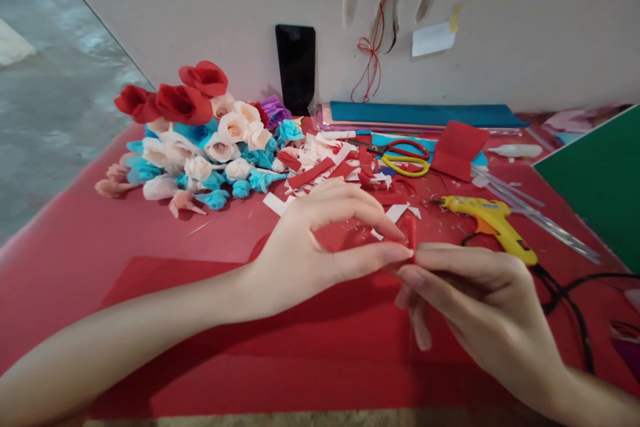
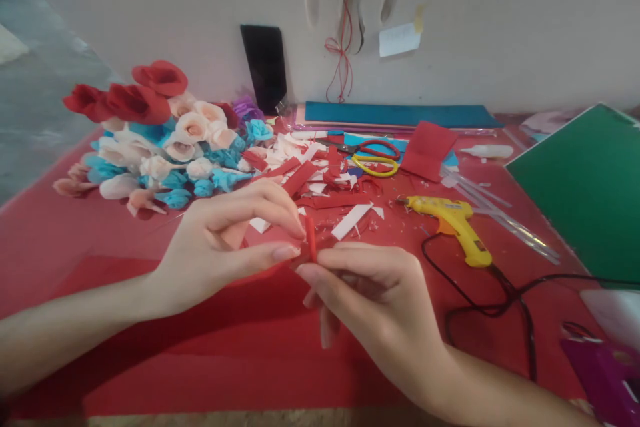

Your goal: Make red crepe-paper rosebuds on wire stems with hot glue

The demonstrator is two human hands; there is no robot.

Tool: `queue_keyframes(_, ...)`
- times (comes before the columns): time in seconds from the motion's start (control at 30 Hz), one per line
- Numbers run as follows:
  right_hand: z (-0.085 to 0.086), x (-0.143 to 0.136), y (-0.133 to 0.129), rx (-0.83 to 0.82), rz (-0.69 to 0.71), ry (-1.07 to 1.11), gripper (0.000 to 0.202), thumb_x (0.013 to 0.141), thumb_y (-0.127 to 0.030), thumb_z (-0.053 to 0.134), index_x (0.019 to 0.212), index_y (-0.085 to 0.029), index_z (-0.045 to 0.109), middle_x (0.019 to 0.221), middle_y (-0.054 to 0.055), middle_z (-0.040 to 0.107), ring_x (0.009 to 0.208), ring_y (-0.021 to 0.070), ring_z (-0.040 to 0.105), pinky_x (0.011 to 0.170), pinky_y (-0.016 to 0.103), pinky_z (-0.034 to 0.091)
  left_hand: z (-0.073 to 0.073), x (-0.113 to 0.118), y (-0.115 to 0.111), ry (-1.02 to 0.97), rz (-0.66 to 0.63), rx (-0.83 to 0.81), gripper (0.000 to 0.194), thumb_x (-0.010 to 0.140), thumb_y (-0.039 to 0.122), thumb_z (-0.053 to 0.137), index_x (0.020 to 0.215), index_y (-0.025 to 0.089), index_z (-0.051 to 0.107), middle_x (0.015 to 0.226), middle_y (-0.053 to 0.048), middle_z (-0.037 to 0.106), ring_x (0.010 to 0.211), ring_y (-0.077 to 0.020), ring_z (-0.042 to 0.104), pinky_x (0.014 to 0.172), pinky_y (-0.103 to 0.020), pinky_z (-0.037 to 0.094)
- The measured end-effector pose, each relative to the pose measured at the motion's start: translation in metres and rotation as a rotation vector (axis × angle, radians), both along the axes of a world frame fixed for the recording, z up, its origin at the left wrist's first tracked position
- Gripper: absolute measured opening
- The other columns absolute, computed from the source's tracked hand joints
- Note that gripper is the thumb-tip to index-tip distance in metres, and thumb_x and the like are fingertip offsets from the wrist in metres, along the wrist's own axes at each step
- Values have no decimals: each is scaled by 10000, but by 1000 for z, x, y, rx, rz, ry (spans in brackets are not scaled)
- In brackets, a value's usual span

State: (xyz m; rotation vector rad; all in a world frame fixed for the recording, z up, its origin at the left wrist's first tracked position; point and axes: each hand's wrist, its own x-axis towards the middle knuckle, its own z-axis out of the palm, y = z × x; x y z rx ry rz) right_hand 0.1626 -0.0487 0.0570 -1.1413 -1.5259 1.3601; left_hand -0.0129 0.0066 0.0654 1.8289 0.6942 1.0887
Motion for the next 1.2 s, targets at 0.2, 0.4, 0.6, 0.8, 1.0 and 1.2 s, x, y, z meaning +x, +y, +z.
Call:
queue_keyframes(0.2, 1, -3, -1, 33, 4, -55, 178, 818, -180, 544, 646, -179, 589, 480, -33, 572, 384, 64, 539, 415, 149, 427, 0, 2, -2, 18, 25, -11, 58, 716, 203, 660, 691, 152, 646, 717, -12, 631, 720, -118, 554, 742, -272, 443)
queue_keyframes(0.4, 4, -6, 0, 76, -13, -87, 186, 810, -159, 550, 627, -161, 583, 500, -23, 594, 387, 53, 535, 434, 136, 435, -1, 1, -2, 34, 39, 45, 65, 738, 179, 639, 680, 150, 627, 696, 1, 629, 697, -107, 544, 760, -284, 436)
queue_keyframes(0.6, 4, -4, -1, 76, -9, -68, 203, 822, -169, 535, 623, -177, 575, 498, -32, 582, 393, 51, 540, 422, 135, 426, 1, -1, -4, 85, -13, 81, 75, 793, 170, 573, 729, 136, 591, 730, -10, 605, 735, -107, 530, 788, -281, 421)
queue_keyframes(0.8, 2, -3, -1, 18, -28, 9, 189, 824, -179, 534, 641, -195, 580, 522, -31, 590, 394, 65, 552, 398, 143, 412, 0, -1, -6, 52, -48, 51, 102, 821, 175, 527, 731, 137, 554, 756, -13, 583, 750, -103, 521, 786, -265, 425)
queue_keyframes(1.0, 1, -2, -1, 21, -22, 19, 178, 820, -183, 539, 650, -194, 590, 546, -27, 602, 396, 72, 554, 403, 154, 426, -4, 1, -4, 57, 3, 52, 72, 799, 207, 568, 755, 153, 582, 775, -12, 605, 776, -112, 537, 780, -271, 431)
queue_keyframes(1.2, 2, -5, -1, 65, -24, -58, 180, 822, -190, 542, 654, -171, 603, 499, -28, 590, 388, 54, 536, 421, 137, 428, -2, 2, -3, 70, 12, 107, 63, 765, 193, 613, 734, 141, 599, 753, -9, 628, 750, -105, 543, 789, -281, 431)
